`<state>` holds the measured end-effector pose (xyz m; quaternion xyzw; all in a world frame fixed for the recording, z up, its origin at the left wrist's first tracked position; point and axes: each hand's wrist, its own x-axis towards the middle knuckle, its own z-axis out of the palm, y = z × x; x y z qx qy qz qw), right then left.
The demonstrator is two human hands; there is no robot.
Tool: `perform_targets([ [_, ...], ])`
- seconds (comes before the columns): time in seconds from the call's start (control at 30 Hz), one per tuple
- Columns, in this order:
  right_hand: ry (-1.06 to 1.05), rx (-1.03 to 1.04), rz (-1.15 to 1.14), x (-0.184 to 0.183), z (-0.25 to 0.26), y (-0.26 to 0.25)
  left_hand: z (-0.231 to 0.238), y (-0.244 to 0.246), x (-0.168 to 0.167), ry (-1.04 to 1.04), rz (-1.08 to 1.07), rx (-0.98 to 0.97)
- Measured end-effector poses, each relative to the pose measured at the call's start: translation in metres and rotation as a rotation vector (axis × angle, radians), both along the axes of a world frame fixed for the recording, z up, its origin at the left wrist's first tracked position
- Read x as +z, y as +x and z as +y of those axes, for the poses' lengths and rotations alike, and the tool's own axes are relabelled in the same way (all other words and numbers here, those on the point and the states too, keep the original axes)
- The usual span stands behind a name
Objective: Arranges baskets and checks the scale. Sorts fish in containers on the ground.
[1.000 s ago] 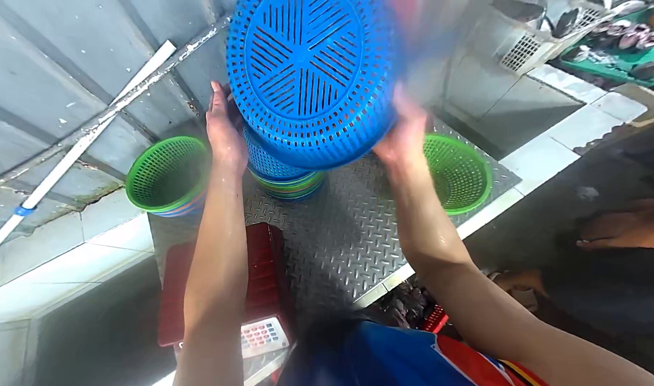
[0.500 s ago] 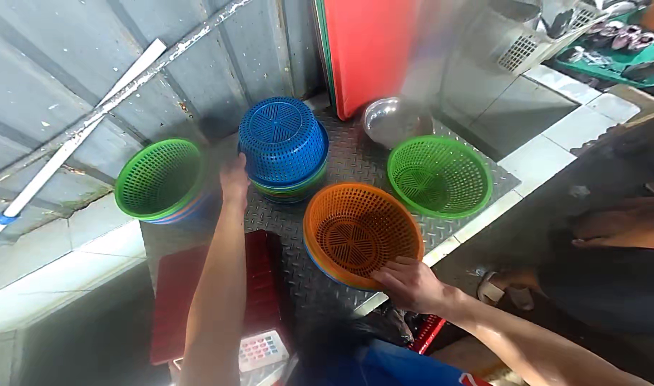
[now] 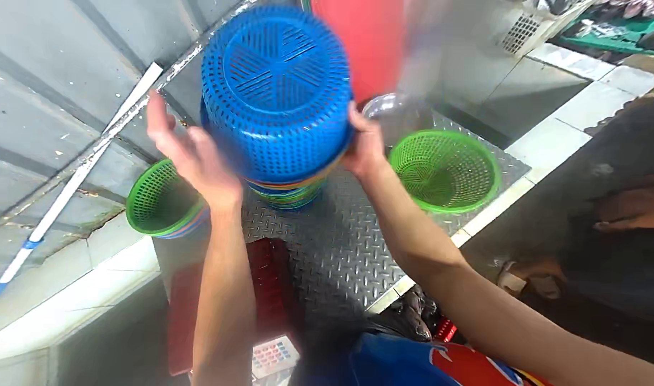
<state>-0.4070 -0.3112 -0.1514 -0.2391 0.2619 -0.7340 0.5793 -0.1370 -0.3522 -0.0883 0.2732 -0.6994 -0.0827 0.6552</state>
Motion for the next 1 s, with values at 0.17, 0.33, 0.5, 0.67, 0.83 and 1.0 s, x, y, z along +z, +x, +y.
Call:
perform_targets([
  [0.17, 0.381, -0.316, 0.839, -0.091, 0.085, 0.033, -0.03, -0.023, -0.043, 0.378, -0.835, 0.217],
  [0.33, 0.552, -0.168, 1.158, -0.21, 0.27, 0.02, -0.011, -0.012, -0.082, 0.353, -0.932, 0.14],
  [0.5, 0.605, -0.226, 1.41, -0.239, 0.416, 0.013, 0.085, -0.054, -0.078, 0.377, -0.592, -0.182],
  [0.67, 0.894, -0.2, 1.36, -0.282, 0.513, 0.027, 0.23, -0.094, -0.113, 0.495, -0.473, -0.732],
  [0.83, 1.277, 0.02, 1.243, -0.326, 0.636, 0.065, 0.35, -0.07, -0.17, 0.64, -0.526, -1.012],
  [1.0, 1.492, 0.302, 1.095, -0.357, 0.746, 0.111, 0.447, -0.006, -0.253, 0.958, -0.652, -1.084],
])
